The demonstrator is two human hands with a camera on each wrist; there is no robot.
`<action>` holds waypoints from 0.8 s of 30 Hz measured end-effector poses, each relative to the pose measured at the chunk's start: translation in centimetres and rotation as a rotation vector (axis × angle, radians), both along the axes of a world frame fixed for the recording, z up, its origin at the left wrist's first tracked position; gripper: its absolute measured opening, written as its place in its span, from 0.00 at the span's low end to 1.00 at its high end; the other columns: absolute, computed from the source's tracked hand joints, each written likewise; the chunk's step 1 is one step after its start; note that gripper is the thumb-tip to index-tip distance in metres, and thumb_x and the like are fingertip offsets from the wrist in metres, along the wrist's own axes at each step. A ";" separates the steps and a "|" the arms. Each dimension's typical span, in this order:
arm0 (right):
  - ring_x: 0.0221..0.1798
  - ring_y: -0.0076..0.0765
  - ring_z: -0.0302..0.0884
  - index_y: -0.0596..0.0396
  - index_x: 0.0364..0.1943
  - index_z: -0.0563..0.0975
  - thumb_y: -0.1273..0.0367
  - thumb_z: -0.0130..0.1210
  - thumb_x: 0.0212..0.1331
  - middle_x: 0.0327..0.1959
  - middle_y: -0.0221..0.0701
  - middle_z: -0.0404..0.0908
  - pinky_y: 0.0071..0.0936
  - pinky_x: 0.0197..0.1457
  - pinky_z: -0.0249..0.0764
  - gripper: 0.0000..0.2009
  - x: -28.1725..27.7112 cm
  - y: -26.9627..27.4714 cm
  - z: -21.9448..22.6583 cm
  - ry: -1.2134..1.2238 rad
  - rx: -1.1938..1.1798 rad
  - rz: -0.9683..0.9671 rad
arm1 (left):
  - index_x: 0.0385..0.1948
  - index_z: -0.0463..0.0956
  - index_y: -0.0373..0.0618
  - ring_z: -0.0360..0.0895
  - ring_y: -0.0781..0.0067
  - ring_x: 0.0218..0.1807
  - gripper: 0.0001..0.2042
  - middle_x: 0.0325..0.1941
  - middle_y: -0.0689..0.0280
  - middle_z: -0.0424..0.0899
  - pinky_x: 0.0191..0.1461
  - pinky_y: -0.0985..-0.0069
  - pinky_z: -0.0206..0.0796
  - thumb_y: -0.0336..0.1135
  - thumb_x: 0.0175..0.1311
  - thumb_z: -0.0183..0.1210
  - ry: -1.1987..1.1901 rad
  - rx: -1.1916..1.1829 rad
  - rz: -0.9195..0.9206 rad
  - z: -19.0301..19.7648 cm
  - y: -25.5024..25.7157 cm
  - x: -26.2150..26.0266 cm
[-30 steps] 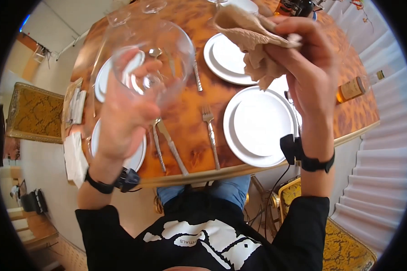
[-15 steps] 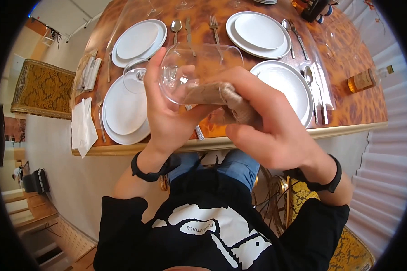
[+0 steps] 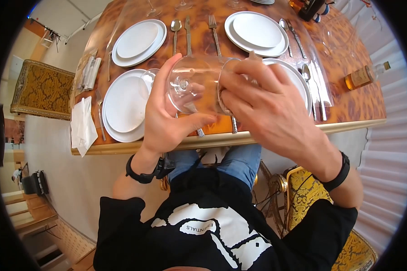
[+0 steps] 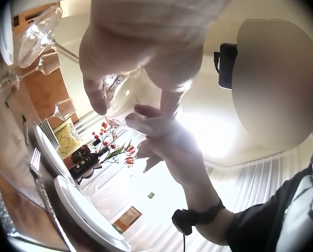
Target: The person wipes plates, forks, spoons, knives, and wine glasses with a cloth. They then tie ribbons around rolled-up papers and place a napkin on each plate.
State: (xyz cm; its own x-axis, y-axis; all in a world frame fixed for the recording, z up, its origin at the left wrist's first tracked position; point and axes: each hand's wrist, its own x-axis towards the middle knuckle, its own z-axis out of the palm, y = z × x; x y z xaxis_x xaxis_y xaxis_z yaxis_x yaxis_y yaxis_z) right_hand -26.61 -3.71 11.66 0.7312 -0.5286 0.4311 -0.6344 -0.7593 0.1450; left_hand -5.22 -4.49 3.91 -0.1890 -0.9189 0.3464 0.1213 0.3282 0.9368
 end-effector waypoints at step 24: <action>0.51 0.31 0.75 0.56 0.26 0.79 0.68 0.58 0.43 0.42 0.29 0.80 0.31 0.48 0.73 0.07 -2.9 -2.7 0.5 0.078 -0.165 0.482 | 0.62 0.68 0.34 0.74 0.81 0.23 0.42 0.21 0.68 0.77 0.27 0.85 0.65 0.67 0.59 0.59 -0.316 0.329 -0.411 2.9 -1.1 3.7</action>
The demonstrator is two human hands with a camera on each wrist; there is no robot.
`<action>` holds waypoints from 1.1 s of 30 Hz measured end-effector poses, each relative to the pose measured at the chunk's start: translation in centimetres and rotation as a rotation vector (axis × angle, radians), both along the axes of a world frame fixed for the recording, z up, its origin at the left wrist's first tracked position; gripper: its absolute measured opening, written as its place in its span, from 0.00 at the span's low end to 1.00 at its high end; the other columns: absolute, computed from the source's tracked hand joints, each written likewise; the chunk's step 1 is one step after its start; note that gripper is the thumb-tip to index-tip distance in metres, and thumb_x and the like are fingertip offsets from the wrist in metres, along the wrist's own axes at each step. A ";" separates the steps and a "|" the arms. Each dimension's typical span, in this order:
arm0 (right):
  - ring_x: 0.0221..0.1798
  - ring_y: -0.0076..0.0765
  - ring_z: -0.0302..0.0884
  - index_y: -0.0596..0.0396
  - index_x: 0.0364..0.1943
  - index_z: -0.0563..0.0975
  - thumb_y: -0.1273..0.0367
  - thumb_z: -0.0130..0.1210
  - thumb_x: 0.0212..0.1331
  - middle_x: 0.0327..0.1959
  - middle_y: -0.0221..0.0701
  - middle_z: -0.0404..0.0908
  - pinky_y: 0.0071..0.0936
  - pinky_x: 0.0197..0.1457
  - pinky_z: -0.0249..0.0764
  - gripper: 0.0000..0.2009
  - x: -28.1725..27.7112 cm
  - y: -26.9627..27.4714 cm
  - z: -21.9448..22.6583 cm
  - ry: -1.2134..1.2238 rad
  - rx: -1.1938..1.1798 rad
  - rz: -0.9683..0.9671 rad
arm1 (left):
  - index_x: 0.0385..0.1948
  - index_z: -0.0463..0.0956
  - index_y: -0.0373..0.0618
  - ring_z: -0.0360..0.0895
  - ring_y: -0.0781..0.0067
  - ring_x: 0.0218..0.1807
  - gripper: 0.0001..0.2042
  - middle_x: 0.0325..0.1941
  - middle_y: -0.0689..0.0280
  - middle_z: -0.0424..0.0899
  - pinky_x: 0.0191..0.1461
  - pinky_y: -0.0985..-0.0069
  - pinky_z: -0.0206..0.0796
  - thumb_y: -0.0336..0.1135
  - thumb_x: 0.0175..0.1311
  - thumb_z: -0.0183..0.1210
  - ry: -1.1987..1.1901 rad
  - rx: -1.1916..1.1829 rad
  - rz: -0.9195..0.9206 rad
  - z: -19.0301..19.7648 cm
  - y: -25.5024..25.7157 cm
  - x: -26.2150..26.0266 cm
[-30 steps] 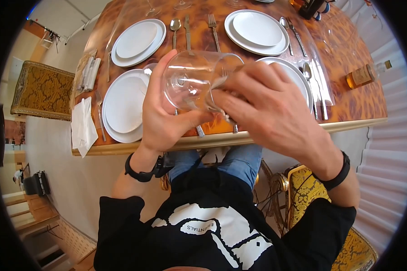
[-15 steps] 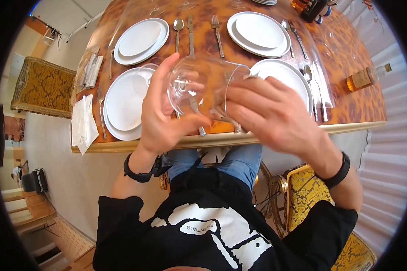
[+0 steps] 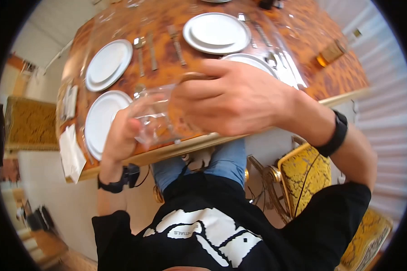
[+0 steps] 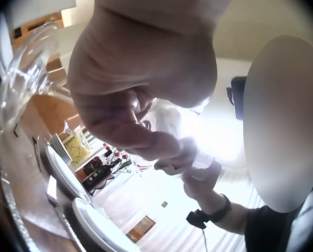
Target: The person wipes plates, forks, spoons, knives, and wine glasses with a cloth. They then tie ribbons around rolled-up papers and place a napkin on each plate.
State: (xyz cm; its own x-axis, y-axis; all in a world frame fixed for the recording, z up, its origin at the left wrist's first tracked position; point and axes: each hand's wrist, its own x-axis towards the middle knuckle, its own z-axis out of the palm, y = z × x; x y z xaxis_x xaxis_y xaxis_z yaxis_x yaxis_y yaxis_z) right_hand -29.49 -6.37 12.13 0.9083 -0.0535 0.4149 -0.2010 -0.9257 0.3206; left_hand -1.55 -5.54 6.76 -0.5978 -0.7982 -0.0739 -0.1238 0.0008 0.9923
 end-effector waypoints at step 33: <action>0.66 0.50 0.68 0.48 0.53 0.77 0.65 0.55 0.60 0.69 0.52 0.61 0.39 0.65 0.72 0.16 -21.7 4.3 -10.1 -1.402 1.365 -0.276 | 0.59 0.64 0.51 0.75 0.79 0.34 0.28 0.42 0.69 0.80 0.30 0.79 0.68 0.44 0.60 0.67 0.563 -0.032 0.328 0.9 -35.8 -9.5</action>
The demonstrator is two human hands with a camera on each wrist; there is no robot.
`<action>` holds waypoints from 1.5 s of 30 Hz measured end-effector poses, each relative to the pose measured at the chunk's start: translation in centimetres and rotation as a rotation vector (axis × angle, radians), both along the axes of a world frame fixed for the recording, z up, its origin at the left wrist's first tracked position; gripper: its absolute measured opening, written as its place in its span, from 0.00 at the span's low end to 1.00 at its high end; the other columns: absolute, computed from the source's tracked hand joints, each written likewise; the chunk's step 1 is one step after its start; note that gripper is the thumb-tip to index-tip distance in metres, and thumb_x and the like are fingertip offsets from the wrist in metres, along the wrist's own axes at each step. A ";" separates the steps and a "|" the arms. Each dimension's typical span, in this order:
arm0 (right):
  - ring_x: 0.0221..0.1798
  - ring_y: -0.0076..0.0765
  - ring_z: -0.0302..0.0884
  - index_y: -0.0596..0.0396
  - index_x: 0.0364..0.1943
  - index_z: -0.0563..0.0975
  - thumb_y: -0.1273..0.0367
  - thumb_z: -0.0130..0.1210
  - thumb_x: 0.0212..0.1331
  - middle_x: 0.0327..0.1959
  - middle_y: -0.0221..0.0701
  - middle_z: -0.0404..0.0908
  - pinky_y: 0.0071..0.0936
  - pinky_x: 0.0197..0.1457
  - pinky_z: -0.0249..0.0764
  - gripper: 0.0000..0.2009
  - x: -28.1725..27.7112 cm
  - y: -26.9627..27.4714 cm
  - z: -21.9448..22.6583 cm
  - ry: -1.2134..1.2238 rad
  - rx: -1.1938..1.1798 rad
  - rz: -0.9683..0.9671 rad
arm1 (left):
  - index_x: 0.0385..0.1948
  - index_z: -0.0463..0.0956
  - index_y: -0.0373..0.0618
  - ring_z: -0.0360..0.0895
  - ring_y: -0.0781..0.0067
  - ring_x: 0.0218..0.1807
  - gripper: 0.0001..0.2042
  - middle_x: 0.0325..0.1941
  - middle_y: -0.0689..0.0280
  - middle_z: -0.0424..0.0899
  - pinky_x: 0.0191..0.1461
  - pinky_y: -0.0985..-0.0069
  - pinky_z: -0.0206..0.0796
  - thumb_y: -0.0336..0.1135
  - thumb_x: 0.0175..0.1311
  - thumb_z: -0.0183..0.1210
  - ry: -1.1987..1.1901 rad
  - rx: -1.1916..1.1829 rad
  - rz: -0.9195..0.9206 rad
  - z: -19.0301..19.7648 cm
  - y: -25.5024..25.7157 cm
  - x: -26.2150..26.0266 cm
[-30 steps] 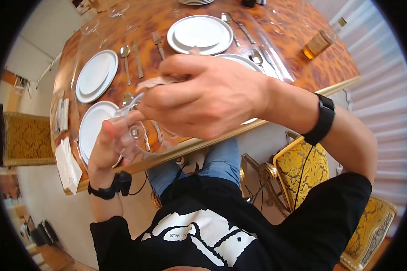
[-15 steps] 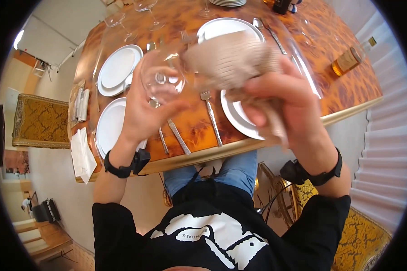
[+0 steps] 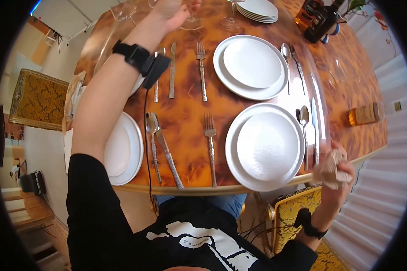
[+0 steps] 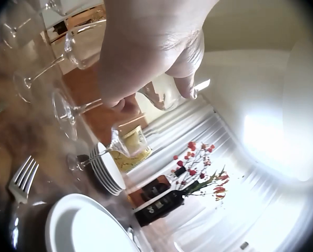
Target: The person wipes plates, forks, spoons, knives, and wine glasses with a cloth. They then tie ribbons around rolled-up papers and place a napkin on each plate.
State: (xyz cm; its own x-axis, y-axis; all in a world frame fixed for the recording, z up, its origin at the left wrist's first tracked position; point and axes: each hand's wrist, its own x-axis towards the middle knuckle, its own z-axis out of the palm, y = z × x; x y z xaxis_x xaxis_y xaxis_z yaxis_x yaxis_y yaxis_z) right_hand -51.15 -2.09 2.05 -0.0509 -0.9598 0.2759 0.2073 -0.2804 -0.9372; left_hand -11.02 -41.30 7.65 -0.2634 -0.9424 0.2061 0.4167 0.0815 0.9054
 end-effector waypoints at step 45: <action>0.56 0.34 0.75 0.55 0.56 0.69 0.75 0.50 0.64 0.53 0.38 0.75 0.36 0.59 0.73 0.16 -0.1 4.7 -2.2 -0.087 0.183 -0.503 | 0.57 0.62 0.50 0.77 0.69 0.47 0.23 0.48 0.67 0.78 0.49 0.70 0.73 0.34 0.64 0.63 0.384 -0.003 0.210 -4.6 -5.8 5.3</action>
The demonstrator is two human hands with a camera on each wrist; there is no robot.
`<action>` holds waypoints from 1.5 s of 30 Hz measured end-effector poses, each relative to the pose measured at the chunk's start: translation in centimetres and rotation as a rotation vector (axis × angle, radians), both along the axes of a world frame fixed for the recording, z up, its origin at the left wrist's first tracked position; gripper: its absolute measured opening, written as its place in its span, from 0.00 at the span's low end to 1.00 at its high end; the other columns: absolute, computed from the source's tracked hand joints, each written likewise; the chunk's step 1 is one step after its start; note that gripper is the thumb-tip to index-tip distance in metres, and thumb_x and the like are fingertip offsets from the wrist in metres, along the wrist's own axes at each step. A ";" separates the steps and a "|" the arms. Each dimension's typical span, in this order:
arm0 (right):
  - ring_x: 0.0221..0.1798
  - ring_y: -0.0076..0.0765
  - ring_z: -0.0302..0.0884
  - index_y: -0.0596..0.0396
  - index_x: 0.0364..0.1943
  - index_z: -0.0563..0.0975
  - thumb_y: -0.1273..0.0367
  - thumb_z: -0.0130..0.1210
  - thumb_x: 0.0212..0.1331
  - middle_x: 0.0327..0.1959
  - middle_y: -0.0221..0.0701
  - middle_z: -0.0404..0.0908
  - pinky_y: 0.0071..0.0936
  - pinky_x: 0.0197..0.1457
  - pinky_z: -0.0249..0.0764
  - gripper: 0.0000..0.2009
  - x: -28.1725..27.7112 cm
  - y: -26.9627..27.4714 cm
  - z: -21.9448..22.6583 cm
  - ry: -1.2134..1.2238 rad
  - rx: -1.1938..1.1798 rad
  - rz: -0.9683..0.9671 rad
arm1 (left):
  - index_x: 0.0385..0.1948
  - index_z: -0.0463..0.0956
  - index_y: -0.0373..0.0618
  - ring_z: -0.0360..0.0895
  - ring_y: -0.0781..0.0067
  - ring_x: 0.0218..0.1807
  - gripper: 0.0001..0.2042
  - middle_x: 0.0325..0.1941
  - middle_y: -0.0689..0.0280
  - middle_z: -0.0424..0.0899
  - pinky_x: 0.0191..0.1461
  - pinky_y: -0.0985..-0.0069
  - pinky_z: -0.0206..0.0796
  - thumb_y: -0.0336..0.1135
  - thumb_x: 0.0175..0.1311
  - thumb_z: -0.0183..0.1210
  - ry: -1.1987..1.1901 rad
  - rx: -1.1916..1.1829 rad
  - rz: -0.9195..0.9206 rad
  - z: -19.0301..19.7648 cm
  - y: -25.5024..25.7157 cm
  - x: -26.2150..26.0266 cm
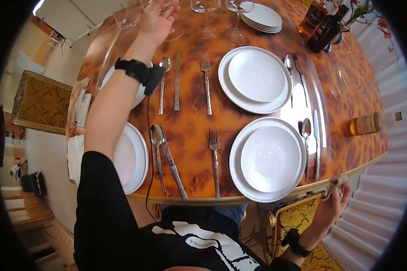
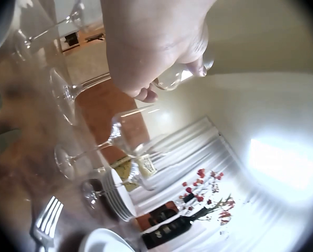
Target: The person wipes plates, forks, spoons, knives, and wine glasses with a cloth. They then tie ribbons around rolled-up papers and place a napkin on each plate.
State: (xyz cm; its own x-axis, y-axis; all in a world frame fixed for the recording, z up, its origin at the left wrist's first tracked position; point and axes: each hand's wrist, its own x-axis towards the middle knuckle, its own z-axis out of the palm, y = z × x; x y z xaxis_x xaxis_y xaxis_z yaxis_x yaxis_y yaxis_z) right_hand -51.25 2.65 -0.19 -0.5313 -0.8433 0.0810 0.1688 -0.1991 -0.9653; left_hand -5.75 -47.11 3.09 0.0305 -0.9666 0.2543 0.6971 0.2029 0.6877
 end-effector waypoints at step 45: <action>0.41 0.45 0.81 0.56 0.45 0.78 0.78 0.64 0.44 0.39 0.35 0.83 0.32 0.39 0.77 0.19 26.0 -5.1 9.4 1.126 -0.449 0.905 | 0.73 0.44 0.43 0.73 0.77 0.42 0.59 0.35 0.69 0.73 0.49 0.79 0.69 0.39 0.40 0.81 -0.863 -0.004 -0.269 1.8 43.8 4.3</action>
